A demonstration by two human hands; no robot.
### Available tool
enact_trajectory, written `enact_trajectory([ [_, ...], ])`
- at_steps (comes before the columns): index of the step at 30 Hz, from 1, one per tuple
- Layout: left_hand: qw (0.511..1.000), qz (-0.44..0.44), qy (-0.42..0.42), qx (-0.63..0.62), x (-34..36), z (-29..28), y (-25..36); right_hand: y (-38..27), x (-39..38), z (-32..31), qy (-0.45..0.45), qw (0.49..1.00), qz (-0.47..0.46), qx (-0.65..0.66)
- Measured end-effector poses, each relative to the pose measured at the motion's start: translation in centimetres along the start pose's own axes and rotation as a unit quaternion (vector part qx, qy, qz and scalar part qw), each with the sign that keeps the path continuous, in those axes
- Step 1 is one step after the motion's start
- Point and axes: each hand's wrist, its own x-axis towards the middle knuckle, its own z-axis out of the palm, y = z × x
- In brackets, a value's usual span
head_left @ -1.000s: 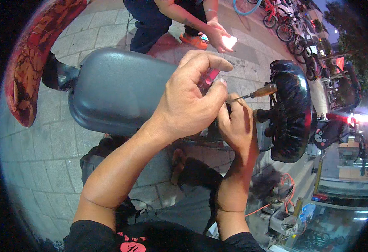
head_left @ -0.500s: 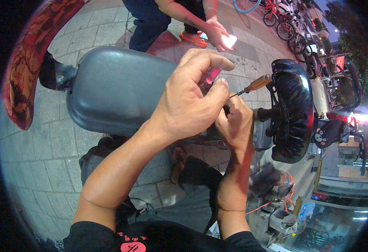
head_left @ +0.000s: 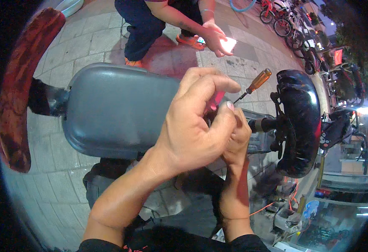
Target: The person removes the rear storage box from a scooter, then uses a screwdriver to tighten a screw on the box. The task is performed on a sidewalk at night with other scooters nearby.
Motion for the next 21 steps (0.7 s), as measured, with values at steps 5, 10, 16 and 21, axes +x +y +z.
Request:
enact_trajectory([
  [5,1.0,0.021,-0.023,0.004,0.1,0.0,0.2,-0.2,-0.4,-0.1,0.012,1.0,0.013,0.005],
  [10,0.999,0.008,-0.043,0.001,0.3,-0.3,0.5,-0.4,-0.5,-0.4,0.003,1.0,0.008,-0.009],
  [16,0.996,-0.03,-0.073,-0.036,0.0,-1.1,0.7,-1.2,-0.3,-0.8,-0.01,0.999,0.033,0.025],
  [21,0.952,-0.201,-0.094,-0.209,0.8,-2.5,1.1,-1.5,-0.3,-1.4,-0.03,0.995,0.081,0.042],
])
